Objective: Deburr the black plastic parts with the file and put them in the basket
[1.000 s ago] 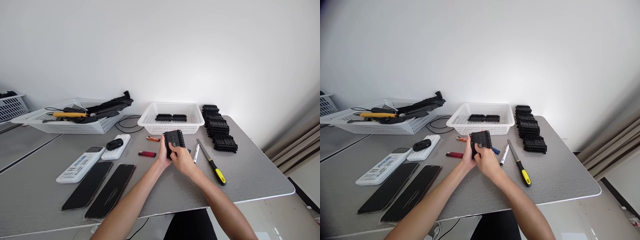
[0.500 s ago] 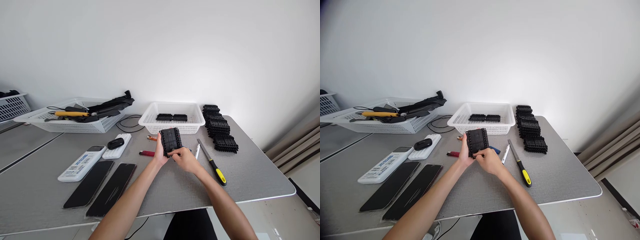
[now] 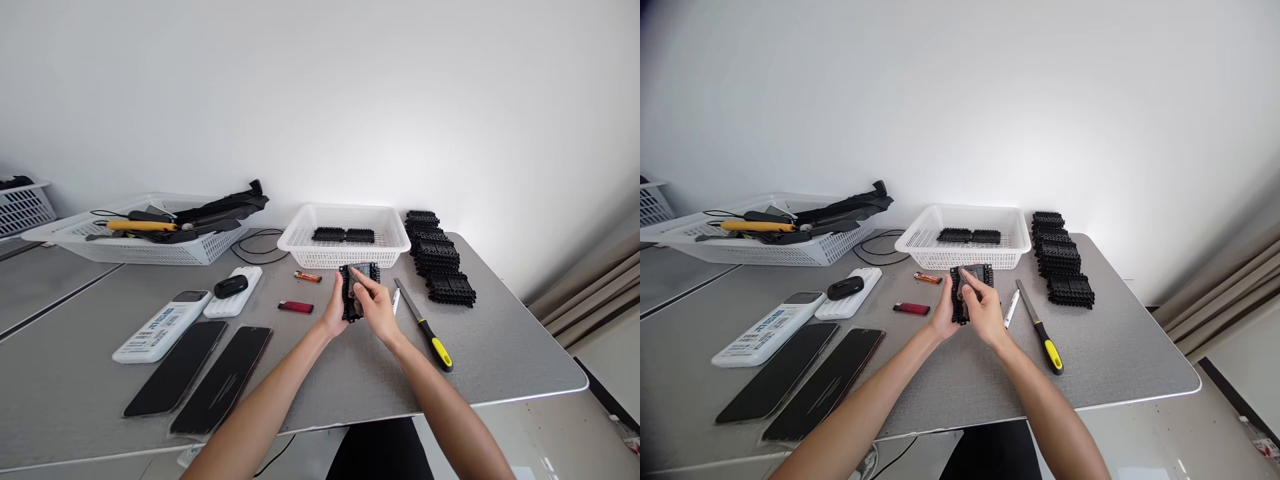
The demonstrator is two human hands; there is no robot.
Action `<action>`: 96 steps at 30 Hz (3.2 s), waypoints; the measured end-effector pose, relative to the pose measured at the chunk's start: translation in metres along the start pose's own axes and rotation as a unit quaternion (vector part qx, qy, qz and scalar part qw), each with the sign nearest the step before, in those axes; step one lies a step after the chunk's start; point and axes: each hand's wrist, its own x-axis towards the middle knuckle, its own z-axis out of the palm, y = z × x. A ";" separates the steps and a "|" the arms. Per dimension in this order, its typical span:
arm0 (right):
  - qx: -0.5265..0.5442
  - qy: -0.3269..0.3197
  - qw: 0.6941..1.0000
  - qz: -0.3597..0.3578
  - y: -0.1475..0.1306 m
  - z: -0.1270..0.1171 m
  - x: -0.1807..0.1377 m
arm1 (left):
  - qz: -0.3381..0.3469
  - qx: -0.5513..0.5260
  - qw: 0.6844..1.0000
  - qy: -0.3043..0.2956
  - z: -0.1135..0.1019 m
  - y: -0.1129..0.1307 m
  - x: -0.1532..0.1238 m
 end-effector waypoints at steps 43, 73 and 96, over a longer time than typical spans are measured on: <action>-0.519 -0.042 0.845 -0.122 -0.008 -0.003 -0.010 | -0.066 -0.037 0.997 0.011 -0.011 -0.004 0.009; -0.214 0.056 0.959 -0.176 0.010 -0.009 -0.004 | 0.163 0.047 0.984 0.056 -0.009 0.023 0.007; -0.509 0.058 0.843 -0.163 0.016 -0.026 0.000 | 0.226 0.206 0.946 0.110 -0.010 0.020 0.008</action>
